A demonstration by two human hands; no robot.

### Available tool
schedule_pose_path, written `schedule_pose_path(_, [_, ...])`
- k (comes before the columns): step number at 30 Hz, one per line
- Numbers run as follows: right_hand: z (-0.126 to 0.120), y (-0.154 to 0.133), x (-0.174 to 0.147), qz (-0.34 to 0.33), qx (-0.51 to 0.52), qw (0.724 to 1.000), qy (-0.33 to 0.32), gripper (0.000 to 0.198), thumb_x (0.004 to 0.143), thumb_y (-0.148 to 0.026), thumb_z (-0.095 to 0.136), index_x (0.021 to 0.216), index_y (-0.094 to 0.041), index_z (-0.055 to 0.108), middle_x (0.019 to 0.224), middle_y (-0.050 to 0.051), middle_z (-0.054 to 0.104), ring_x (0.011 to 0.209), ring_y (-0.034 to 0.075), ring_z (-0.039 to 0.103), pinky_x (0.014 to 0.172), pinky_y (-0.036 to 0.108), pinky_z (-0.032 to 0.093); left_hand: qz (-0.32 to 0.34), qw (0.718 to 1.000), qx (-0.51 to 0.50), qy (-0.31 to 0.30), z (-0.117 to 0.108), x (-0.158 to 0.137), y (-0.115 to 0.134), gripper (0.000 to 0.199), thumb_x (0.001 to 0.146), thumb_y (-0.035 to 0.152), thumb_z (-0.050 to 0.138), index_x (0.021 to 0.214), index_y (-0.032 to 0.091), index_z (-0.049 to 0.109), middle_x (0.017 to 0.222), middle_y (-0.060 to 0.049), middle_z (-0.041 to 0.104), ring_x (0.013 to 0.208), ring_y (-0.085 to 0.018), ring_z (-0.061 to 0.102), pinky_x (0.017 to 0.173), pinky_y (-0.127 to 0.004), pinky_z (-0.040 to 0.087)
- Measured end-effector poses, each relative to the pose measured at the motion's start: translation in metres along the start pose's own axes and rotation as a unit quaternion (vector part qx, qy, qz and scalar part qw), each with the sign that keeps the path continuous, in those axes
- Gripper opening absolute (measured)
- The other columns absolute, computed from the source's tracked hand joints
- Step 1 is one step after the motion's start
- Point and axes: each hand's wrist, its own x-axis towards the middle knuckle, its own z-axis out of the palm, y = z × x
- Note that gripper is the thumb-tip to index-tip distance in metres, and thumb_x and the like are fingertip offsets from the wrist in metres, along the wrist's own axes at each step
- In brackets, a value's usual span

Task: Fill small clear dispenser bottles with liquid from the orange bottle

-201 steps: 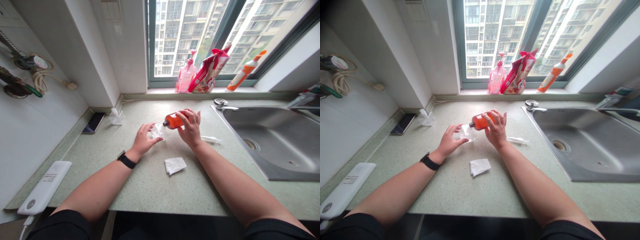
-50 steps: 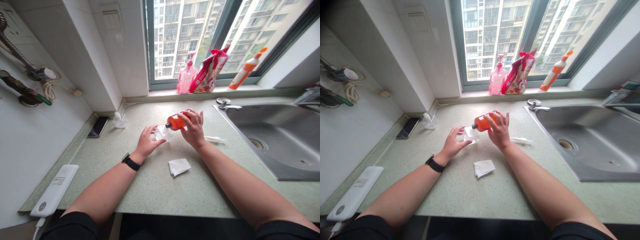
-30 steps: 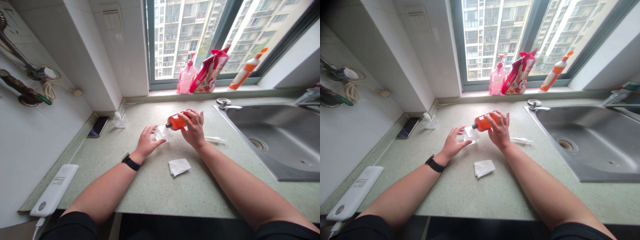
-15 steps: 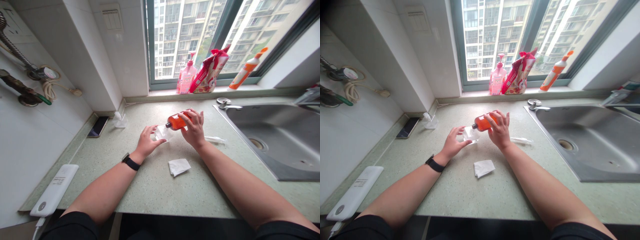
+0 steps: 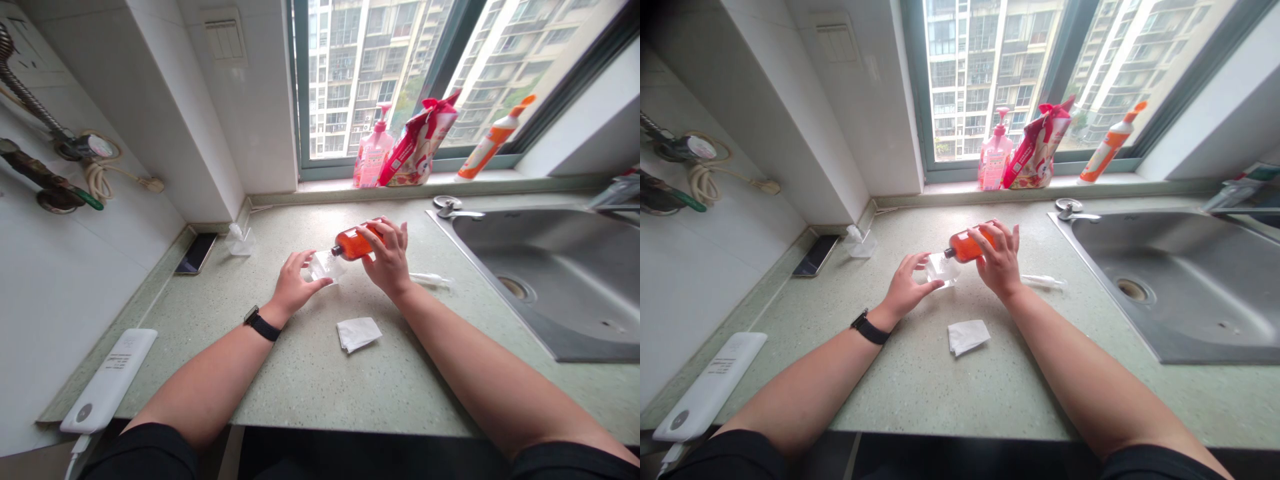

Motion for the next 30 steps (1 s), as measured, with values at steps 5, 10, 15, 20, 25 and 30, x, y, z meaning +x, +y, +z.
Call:
schedule_pose_path(5, [-0.0004,-0.0007,0.0003,0.004,-0.003,1.0,-0.004,0.084,0.081,-0.005,0.063,0.156,-0.041,0.047,0.147,0.007,0.057,0.15,0.037,0.046,0.13,0.074,0.021,-0.006,1.0,0.001,0.002,0.0002,0.0,0.0,0.075,0.076,0.053,0.095,0.138,0.024,0.065,0.128,-0.011,0.067,0.111,-0.028,0.072,0.098,-0.049,0.063])
schedule_pose_path(10, [0.0001,-0.0002,0.0003,-0.001,0.0,1.0,0.0,0.084,0.081,-0.004,0.063,0.155,-0.04,0.048,0.147,0.007,0.057,0.15,0.036,0.046,0.131,0.074,0.021,-0.007,1.0,0.0,0.0,0.0003,-0.0005,0.0001,0.076,0.076,0.055,0.094,0.139,0.024,0.064,0.129,-0.011,0.067,0.111,-0.028,0.072,0.098,-0.049,0.064])
schedule_pose_path(15, [-0.001,-0.0009,0.0004,0.006,-0.004,1.0,-0.009,0.083,0.081,-0.005,0.063,0.155,-0.04,0.048,0.147,0.007,0.057,0.151,0.037,0.046,0.131,0.074,0.021,-0.003,1.0,0.003,-0.001,-0.0005,-0.0003,0.0015,0.075,0.077,0.055,0.094,0.139,0.024,0.064,0.128,-0.011,0.067,0.112,-0.028,0.072,0.099,-0.049,0.063])
schedule_pose_path(20, [-0.0016,-0.001,0.0005,0.012,-0.007,1.0,-0.018,0.086,0.08,-0.005,0.063,0.157,-0.041,0.046,0.147,0.007,0.057,0.151,0.038,0.045,0.13,0.075,0.02,0.0,1.0,0.003,0.001,-0.0004,-0.0002,0.0007,0.074,0.077,0.057,0.093,0.138,0.024,0.065,0.127,-0.011,0.067,0.111,-0.029,0.073,0.098,-0.049,0.064])
schedule_pose_path(25, [-0.0006,-0.0002,0.0001,0.008,-0.003,1.0,-0.013,0.088,0.081,-0.005,0.063,0.158,-0.044,0.044,0.147,0.006,0.057,0.15,0.038,0.045,0.131,0.075,0.021,0.005,1.0,0.006,0.003,0.0004,-0.0004,-0.0003,0.075,0.077,0.057,0.093,0.138,0.024,0.065,0.127,-0.011,0.067,0.11,-0.028,0.073,0.098,-0.048,0.064])
schedule_pose_path(30, [0.0001,0.0001,-0.0001,0.0,-0.004,1.0,-0.004,0.086,0.081,-0.004,0.063,0.157,-0.042,0.045,0.147,0.006,0.057,0.15,0.036,0.045,0.131,0.074,0.021,0.005,1.0,0.006,0.003,0.0008,-0.0004,0.0003,0.074,0.077,0.055,0.094,0.137,0.024,0.064,0.128,-0.011,0.067,0.11,-0.027,0.073,0.099,-0.048,0.064])
